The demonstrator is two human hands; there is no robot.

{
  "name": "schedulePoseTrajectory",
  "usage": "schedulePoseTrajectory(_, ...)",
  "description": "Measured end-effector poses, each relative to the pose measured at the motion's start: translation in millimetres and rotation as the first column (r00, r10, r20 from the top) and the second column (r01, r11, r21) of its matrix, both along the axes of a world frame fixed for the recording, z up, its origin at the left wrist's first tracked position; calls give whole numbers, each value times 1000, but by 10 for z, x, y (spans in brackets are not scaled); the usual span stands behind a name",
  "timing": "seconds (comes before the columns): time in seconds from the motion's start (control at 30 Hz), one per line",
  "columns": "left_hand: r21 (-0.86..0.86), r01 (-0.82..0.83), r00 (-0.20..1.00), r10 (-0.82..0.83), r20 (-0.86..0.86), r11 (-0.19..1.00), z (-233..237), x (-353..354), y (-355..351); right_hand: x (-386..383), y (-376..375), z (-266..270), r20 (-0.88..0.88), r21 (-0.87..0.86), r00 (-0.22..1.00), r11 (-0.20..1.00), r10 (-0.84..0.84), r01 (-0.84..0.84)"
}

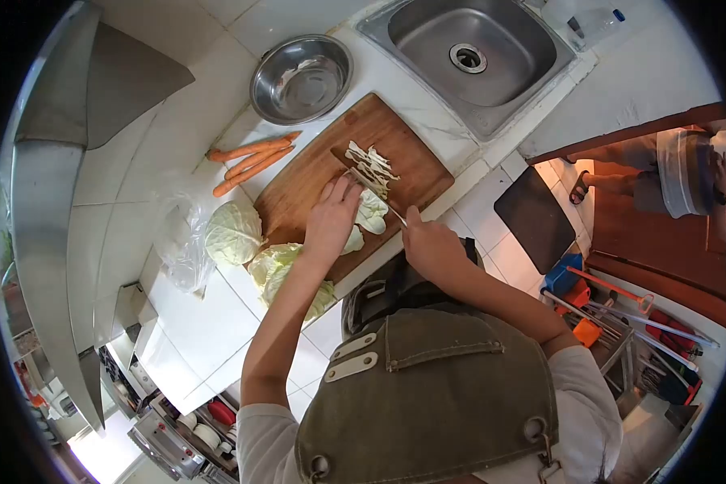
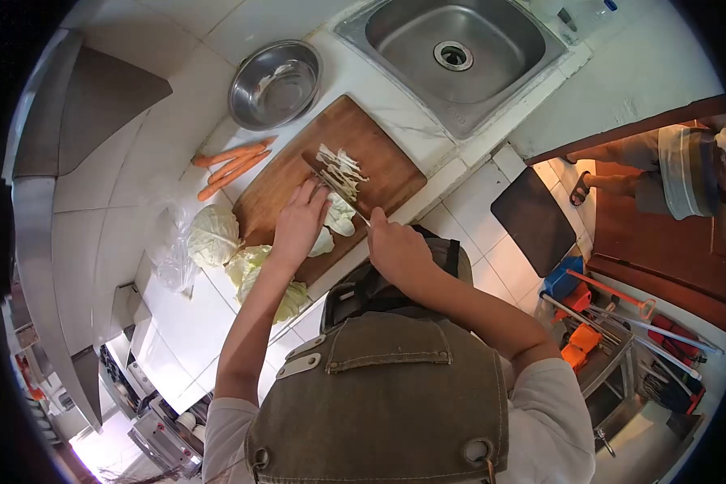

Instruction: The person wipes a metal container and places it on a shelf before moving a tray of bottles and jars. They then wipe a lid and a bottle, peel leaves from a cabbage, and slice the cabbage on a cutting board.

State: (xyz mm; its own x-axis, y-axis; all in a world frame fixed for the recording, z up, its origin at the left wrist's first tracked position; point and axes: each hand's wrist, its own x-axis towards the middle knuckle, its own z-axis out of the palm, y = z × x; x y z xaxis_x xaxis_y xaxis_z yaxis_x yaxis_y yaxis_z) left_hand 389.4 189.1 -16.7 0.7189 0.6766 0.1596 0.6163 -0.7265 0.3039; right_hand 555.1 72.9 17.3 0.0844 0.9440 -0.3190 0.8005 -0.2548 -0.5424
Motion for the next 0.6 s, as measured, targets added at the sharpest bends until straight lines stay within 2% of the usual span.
schedulePoseTrajectory(0.07,7,-9,1000,9,6,1000,12,1,6,-30,7,-220,23,105,999,994,-38,36)
schedulePoseTrajectory(0.17,8,-6,1000,6,14,1000,17,9,-6,-11,8,-306,1,98,999,995,-36,36)
schedulePoseTrajectory(0.3,-75,-13,1000,14,13,997,46,12,-22,43,140,-288,-20,133,999,990,-37,39)
schedulePoseTrajectory(0.37,-89,-22,999,24,28,996,67,13,-21,63,236,-430,-86,234,995,970,-43,62)
schedulePoseTrajectory(0.47,-170,-35,994,52,95,985,125,6,-14,76,275,-374,-166,240,986,968,-33,73)
schedulePoseTrajectory(0.53,6,-124,978,121,170,992,209,27,2,105,240,-268,-163,251,986,964,-43,83)
schedulePoseTrajectory(0.57,4,-125,977,122,172,992,167,16,11,125,206,-214,-162,256,985,962,-54,95)
schedulePoseTrajectory(0.6,-92,-189,966,202,161,978,82,-19,34,147,181,-167,-161,255,986,963,-52,92)
